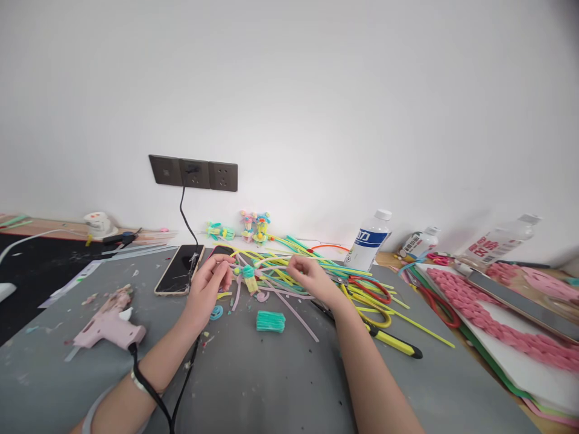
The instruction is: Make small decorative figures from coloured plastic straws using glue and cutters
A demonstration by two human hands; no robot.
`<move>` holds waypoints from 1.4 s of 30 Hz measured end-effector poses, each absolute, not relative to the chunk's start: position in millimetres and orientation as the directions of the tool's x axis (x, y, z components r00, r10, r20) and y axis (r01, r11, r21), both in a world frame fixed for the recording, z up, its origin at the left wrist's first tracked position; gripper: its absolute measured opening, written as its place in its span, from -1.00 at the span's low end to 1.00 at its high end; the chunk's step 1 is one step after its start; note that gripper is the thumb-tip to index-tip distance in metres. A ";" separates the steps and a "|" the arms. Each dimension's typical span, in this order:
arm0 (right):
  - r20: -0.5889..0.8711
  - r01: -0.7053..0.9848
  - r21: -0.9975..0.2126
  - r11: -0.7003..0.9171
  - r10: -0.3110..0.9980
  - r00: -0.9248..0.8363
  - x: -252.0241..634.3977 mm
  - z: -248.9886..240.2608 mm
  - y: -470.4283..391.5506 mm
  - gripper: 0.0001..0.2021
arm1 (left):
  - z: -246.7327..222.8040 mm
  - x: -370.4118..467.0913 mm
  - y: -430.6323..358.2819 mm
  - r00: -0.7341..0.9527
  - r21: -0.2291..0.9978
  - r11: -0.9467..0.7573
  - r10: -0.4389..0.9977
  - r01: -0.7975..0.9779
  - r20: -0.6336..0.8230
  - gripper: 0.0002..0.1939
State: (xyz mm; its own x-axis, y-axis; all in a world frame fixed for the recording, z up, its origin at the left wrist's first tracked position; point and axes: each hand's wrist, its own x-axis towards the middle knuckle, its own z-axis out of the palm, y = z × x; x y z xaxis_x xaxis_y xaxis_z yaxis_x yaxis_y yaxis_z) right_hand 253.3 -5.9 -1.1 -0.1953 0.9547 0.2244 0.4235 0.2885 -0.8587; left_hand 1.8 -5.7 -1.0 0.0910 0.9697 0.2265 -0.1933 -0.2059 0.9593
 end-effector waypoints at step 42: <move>0.237 -0.196 -0.965 0.172 0.892 -0.385 222.1 7.6 -19.3 -0.75 | -17.5 -4.5 4.8 0.311 0.661 -0.509 0.861 0.552 0.403 -0.77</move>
State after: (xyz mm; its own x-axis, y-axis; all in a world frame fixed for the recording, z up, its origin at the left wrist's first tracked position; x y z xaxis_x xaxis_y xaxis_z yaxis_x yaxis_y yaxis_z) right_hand 222.1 -19.3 7.6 -0.3854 0.8917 0.2372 -0.1963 0.1720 -0.9653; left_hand -4.5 4.8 -17.5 0.3112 0.8608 0.4028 0.5519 -0.5087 0.6608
